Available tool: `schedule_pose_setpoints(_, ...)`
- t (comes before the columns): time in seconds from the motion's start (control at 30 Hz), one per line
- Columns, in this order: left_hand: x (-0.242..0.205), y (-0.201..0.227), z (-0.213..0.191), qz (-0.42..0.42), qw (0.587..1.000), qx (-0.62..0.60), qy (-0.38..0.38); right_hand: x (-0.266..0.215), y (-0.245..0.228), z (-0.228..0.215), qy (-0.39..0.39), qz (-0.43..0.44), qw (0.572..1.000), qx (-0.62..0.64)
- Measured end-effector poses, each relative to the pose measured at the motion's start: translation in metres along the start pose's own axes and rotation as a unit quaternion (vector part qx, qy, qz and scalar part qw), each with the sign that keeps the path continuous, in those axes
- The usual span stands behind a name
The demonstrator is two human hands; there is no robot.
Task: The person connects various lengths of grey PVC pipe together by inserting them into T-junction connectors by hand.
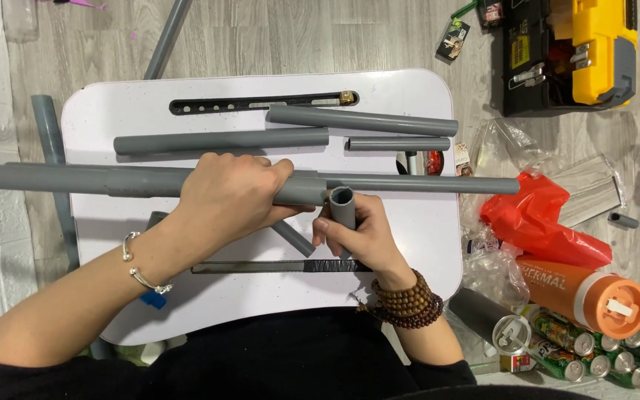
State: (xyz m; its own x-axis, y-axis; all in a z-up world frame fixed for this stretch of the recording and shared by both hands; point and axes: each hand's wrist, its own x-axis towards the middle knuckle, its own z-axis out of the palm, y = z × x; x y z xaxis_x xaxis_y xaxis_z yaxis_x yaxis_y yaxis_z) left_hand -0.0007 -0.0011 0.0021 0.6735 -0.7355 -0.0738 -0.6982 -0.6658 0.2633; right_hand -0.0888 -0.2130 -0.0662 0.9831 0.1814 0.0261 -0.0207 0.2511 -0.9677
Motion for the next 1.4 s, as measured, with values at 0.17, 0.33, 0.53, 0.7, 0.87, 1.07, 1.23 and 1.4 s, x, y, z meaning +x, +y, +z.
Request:
schedule_pose_setpoints(0.17, -0.001, 0.0, 0.001, -0.005, 1.0, 0.006, -0.007, -0.002, -0.001, -0.002, 0.009, 0.001, 0.999, 0.035)
schedule_pose_setpoints(0.33, 0.005, -0.004, 0.003, -0.001, 1.0, 0.002, -0.016, 0.001, 0.001, 0.001, -0.07, 0.02, 0.993, 0.09)
schedule_pose_setpoints(0.53, 0.003, -0.005, -0.001, -0.007, 1.0, 0.002, -0.012, 0.002, -0.003, -0.009, 0.027, 0.026, 0.999, 0.025)
schedule_pose_setpoints(0.7, 0.006, -0.008, 0.002, -0.014, 1.0, -0.009, -0.004, -0.001, -0.006, -0.007, 0.071, -0.005, 0.997, 0.027)
schedule_pose_setpoints(0.87, 0.002, -0.005, 0.003, -0.004, 1.0, 0.002, 0.013, 0.006, -0.007, -0.003, 0.078, -0.013, 0.994, 0.076)
schedule_pose_setpoints(1.07, 0.001, -0.006, 0.005, -0.004, 1.0, 0.001, 0.006, 0.011, 0.014, -0.008, 0.067, -0.017, 0.992, 0.102)
schedule_pose_setpoints(1.23, 0.001, -0.004, 0.004, -0.004, 1.0, 0.004, 0.002, 0.011, 0.017, 0.001, 0.092, -0.038, 0.992, 0.078)
schedule_pose_setpoints(1.4, 0.001, -0.003, 0.003, -0.008, 1.0, 0.009, -0.007, 0.007, 0.014, 0.005, 0.067, -0.04, 0.996, 0.037)
